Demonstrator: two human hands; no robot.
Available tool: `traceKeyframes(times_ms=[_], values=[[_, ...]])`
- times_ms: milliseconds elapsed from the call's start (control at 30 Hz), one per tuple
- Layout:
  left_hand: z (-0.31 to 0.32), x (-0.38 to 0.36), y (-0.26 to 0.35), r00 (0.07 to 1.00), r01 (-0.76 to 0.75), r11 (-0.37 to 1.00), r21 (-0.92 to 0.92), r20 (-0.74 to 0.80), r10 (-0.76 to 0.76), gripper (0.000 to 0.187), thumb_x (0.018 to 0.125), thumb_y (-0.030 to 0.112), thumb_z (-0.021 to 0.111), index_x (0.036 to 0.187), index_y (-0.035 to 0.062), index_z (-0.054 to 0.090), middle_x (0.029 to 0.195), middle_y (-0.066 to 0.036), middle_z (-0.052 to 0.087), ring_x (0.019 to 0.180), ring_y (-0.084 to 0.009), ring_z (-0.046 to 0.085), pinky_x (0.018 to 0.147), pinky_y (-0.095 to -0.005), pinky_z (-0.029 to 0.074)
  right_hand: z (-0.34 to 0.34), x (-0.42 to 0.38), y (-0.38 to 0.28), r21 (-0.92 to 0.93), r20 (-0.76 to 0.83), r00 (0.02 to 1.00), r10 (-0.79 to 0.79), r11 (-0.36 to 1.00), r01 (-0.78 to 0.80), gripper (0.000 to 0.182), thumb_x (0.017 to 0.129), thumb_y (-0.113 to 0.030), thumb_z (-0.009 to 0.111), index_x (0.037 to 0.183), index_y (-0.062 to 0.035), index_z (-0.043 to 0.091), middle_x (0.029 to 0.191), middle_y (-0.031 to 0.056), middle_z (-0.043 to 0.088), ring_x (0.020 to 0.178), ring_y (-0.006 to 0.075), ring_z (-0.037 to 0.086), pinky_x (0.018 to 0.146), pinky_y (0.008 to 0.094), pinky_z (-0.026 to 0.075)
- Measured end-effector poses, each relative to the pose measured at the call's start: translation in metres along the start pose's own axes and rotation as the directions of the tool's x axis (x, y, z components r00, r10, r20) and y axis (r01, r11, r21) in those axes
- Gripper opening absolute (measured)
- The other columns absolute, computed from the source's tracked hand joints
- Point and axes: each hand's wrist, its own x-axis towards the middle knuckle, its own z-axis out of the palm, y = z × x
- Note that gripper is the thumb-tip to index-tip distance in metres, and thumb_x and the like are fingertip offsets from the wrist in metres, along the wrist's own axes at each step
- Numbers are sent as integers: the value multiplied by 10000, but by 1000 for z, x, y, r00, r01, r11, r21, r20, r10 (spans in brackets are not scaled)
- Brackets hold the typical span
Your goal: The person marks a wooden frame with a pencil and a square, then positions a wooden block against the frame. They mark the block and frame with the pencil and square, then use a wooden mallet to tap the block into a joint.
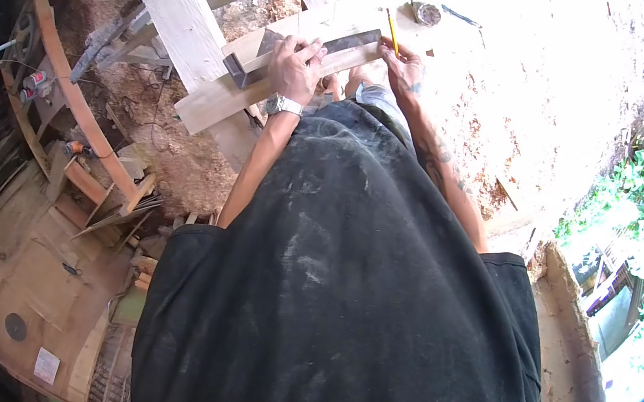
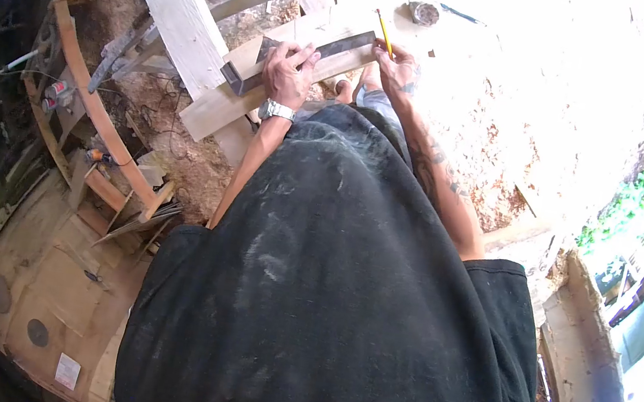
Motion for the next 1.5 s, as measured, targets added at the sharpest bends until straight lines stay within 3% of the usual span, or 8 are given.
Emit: traceKeyframes(times_ms=[200,333,467,600,833,1033,1267,1500], values=[[2,-1,-2,1000,15,1000,-22,-11,-15,211,823,243,823,1020,166,825,904,-28,656,875,-267,602,796,-416,504,0,-15,-15,80,-41,996,82,994,-79,268,978,-112,661,1200,28,711,798,-37,624,677,10,507,566,185,365],[3,-1,-3,1000,23,1000,-21,-16,-23,217,822,245,826,1024,167,824,903,-26,652,881,-266,602,801,-414,501,-1,-12,-6,111,-75,997,1,994,7,232,984,-132,680,1151,20,738,778,-27,644,667,9,513,560,184,371],[4,-1,-4,999,4,1000,8,-39,-3,175,800,210,824,971,169,829,897,-13,649,883,-245,615,762,-402,529,-2,-17,-29,-173,-161,987,-3,985,-25,407,1053,-365,598,1188,-6,735,808,33,657,723,52,537,661,218,430],[4,0,-4,999,0,1000,26,-39,1,168,802,217,821,964,174,832,898,-13,652,885,-248,615,771,-404,530,-23,-7,-24,106,44,981,188,976,-192,586,1104,-467,434,1119,44,721,674,0,503,617,120,504,580,305,445],[6,-2,-7,999,29,999,23,-16,-29,217,822,264,833,1024,183,829,914,-20,665,883,-254,609,802,-401,512,-12,-10,-28,167,-79,986,150,977,-135,657,1099,-533,361,928,4,699,713,43,566,614,154,564,657,322,577],[6,-1,-9,1000,12,1000,26,-18,-11,215,823,264,831,1025,190,829,911,-22,663,877,-259,611,798,-405,508,-22,-12,-25,-4,66,988,138,990,-138,509,1105,-417,440,810,-39,608,644,8,547,529,87,475,471,252,396],[5,-1,-9,1000,6,1000,20,6,-7,211,847,263,810,1038,176,825,920,-33,665,889,-265,613,802,-409,504,-13,-20,-20,17,-13,997,74,997,-74,460,1092,-425,501,1189,-12,680,705,-26,542,598,47,437,548,232,363],[5,-1,-6,1000,-1,1000,26,-10,1,213,839,253,813,1035,172,825,918,-30,664,885,-259,613,793,-399,505,-7,-16,-16,-77,113,991,76,995,-68,493,1069,-467,527,1305,-61,676,798,-21,569,650,59,467,580,247,396]])
